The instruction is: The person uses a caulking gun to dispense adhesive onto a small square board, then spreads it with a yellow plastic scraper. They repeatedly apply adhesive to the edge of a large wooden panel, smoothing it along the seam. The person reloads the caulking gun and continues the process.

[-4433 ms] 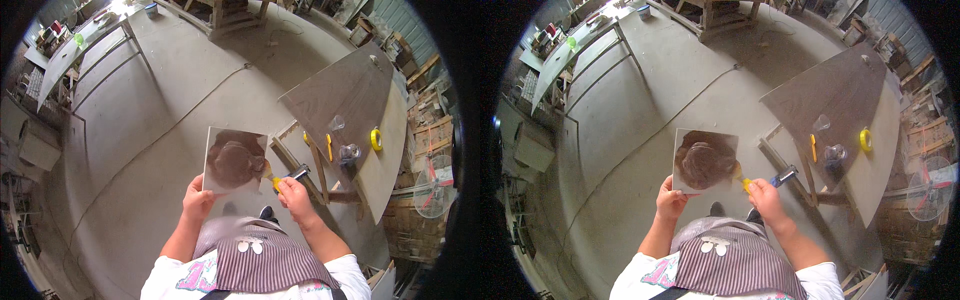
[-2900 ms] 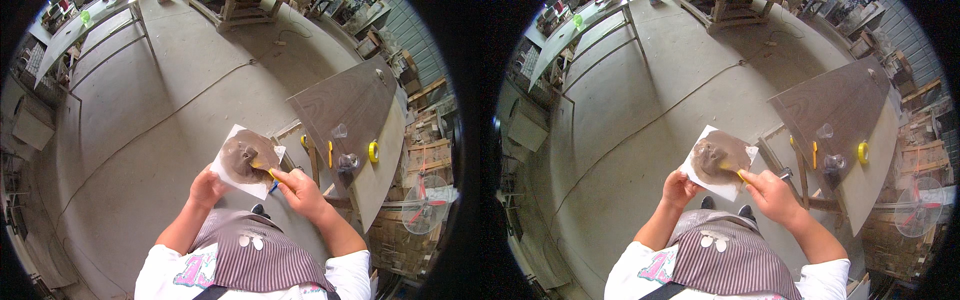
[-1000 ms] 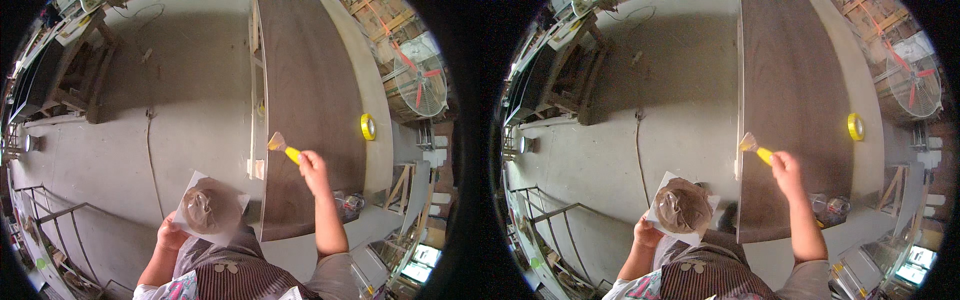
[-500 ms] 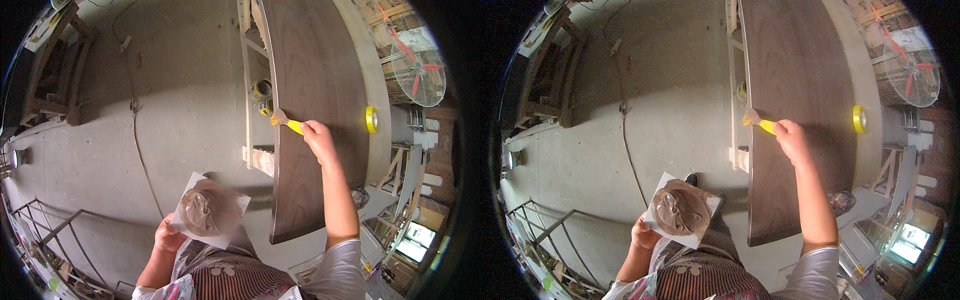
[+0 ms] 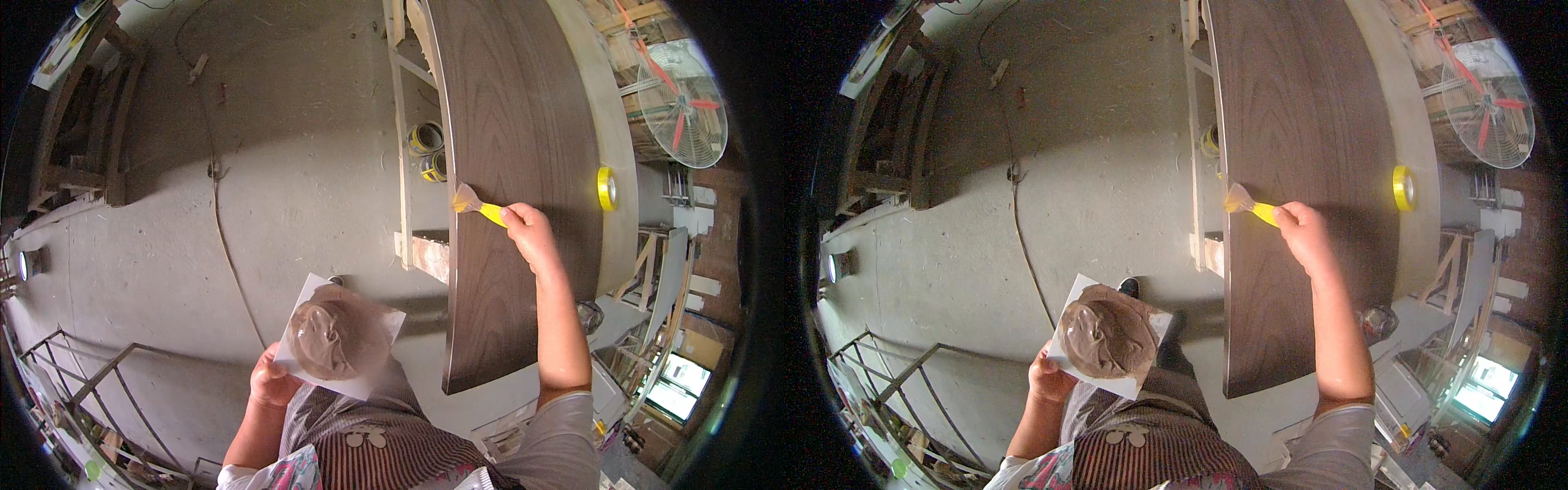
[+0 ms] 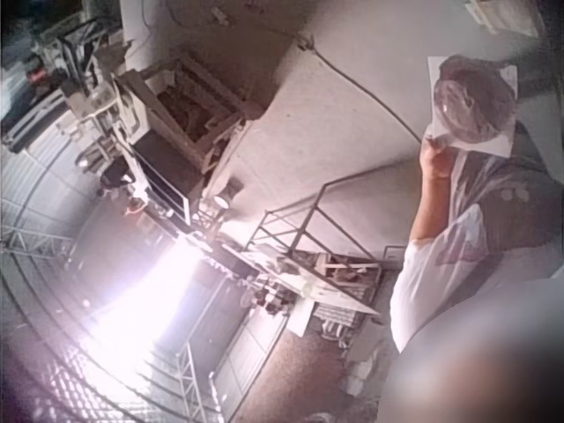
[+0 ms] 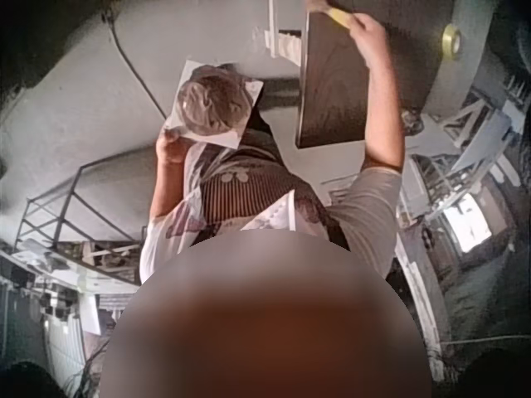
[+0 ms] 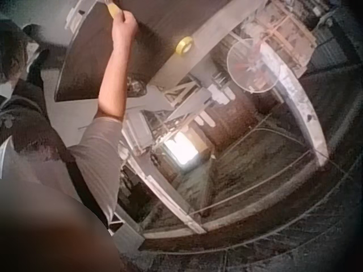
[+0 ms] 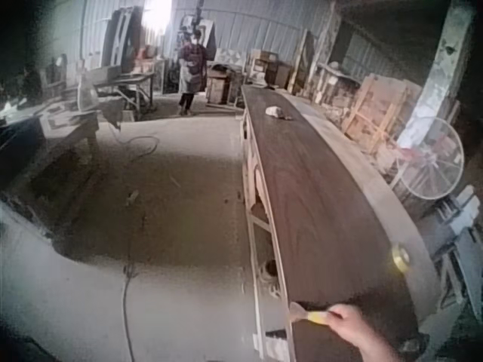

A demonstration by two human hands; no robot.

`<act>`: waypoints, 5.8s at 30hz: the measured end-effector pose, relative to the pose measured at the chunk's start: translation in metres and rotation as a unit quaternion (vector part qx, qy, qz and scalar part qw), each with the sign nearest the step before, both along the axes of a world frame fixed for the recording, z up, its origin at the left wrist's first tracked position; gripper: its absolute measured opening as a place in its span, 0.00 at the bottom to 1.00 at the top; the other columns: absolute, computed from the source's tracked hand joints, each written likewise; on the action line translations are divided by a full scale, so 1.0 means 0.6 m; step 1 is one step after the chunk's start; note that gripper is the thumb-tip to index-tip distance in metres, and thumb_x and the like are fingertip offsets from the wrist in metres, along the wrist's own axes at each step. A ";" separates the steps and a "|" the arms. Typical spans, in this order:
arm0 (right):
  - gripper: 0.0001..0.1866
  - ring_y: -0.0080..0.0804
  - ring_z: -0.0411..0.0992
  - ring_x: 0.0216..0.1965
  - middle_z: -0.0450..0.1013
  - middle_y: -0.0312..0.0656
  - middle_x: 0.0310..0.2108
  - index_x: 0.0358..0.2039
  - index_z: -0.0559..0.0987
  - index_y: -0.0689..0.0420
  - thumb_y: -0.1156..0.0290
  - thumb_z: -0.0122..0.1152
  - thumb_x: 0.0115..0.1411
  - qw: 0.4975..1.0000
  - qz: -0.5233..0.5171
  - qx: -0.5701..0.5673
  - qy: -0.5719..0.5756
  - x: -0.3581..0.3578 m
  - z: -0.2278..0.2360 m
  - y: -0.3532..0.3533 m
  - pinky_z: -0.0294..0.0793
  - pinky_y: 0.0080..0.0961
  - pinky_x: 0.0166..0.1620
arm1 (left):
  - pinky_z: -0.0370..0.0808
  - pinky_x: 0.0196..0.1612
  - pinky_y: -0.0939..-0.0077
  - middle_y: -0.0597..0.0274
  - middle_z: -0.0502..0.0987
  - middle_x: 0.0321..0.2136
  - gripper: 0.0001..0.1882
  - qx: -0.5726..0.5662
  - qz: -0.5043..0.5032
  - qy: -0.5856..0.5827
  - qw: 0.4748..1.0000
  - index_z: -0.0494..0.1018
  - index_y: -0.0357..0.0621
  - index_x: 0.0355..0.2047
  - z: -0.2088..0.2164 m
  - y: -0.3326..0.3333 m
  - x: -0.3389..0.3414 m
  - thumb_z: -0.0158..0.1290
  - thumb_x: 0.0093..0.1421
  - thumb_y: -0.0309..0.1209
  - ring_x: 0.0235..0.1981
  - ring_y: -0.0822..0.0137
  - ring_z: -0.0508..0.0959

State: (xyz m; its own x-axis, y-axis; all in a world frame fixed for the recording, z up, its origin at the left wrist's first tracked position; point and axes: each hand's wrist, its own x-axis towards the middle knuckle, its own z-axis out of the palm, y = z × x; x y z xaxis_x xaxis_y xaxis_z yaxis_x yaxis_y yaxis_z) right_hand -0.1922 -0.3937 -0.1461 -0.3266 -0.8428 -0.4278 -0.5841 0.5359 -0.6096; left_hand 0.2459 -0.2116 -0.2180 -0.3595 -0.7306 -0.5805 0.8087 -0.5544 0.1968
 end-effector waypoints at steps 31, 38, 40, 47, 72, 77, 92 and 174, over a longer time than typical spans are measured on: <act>0.16 0.50 0.73 0.46 0.76 0.50 0.40 0.46 0.75 0.60 0.74 0.60 0.57 0.927 0.044 -0.066 0.367 -0.227 -0.016 0.507 0.71 0.42 0.51 | 0.78 0.50 0.44 0.45 0.69 0.57 0.36 -0.002 0.046 0.096 0.994 0.62 0.38 0.61 0.007 0.087 -0.023 0.49 0.47 0.29 0.55 0.46 0.72; 0.10 0.50 0.70 0.43 0.73 0.47 0.37 0.38 0.74 0.59 0.78 0.62 0.54 0.919 0.081 -0.093 0.374 -0.295 -0.107 0.483 0.69 0.44 0.47 | 0.84 0.32 0.52 0.49 0.78 0.47 0.29 -0.006 0.095 0.027 0.995 0.69 0.39 0.54 -0.011 0.122 -0.021 0.49 0.50 0.34 0.42 0.50 0.81; 0.09 0.49 0.71 0.38 0.72 0.48 0.33 0.36 0.72 0.59 0.78 0.60 0.56 0.920 0.132 -0.130 0.344 -0.285 -0.090 0.478 0.69 0.44 0.43 | 0.84 0.33 0.53 0.49 0.79 0.45 0.28 -0.003 0.127 0.011 0.992 0.70 0.39 0.53 -0.013 0.134 -0.031 0.48 0.50 0.34 0.41 0.50 0.81; 0.09 0.35 0.75 0.34 0.74 0.47 0.31 0.43 0.67 0.59 0.72 0.55 0.64 0.985 0.171 0.010 -0.011 -0.134 0.042 0.354 0.73 0.34 0.36 | 0.85 0.35 0.54 0.47 0.76 0.49 0.35 0.021 0.194 0.006 0.981 0.64 0.36 0.58 -0.017 0.153 -0.068 0.51 0.47 0.32 0.45 0.49 0.80; 0.13 0.45 0.75 0.33 0.75 0.46 0.27 0.27 0.76 0.60 0.72 0.72 0.43 0.746 0.586 0.126 0.293 0.030 0.128 -0.219 0.72 0.36 0.35 | 0.67 0.61 0.49 0.42 0.67 0.57 0.46 0.090 0.234 -0.057 0.966 0.57 0.32 0.63 -0.009 0.183 -0.079 0.54 0.39 0.30 0.58 0.45 0.69; 0.15 0.47 0.75 0.33 0.75 0.46 0.27 0.27 0.75 0.60 0.73 0.74 0.41 0.721 0.609 0.145 0.297 0.048 0.120 -0.225 0.72 0.37 0.34 | 0.68 0.61 0.49 0.43 0.67 0.57 0.46 0.093 0.223 -0.047 0.969 0.57 0.32 0.63 -0.005 0.175 -0.077 0.55 0.39 0.30 0.57 0.45 0.70; 0.14 0.48 0.74 0.35 0.75 0.46 0.26 0.24 0.73 0.59 0.74 0.73 0.41 0.672 0.612 0.008 0.416 0.074 0.121 -0.292 0.73 0.40 0.35 | 0.72 0.57 0.49 0.42 0.68 0.56 0.45 0.113 0.219 -0.042 0.968 0.56 0.31 0.62 -0.004 0.175 -0.071 0.55 0.41 0.29 0.56 0.43 0.72; 0.14 0.21 0.70 0.24 0.74 0.38 0.25 0.30 0.76 0.62 0.63 0.63 0.61 0.995 -0.023 0.002 -0.101 0.024 -0.003 0.095 0.69 0.21 0.28 | 0.71 0.58 0.48 0.42 0.69 0.56 0.42 0.040 0.112 -0.016 0.993 0.58 0.30 0.61 0.032 0.110 -0.048 0.56 0.42 0.27 0.56 0.44 0.72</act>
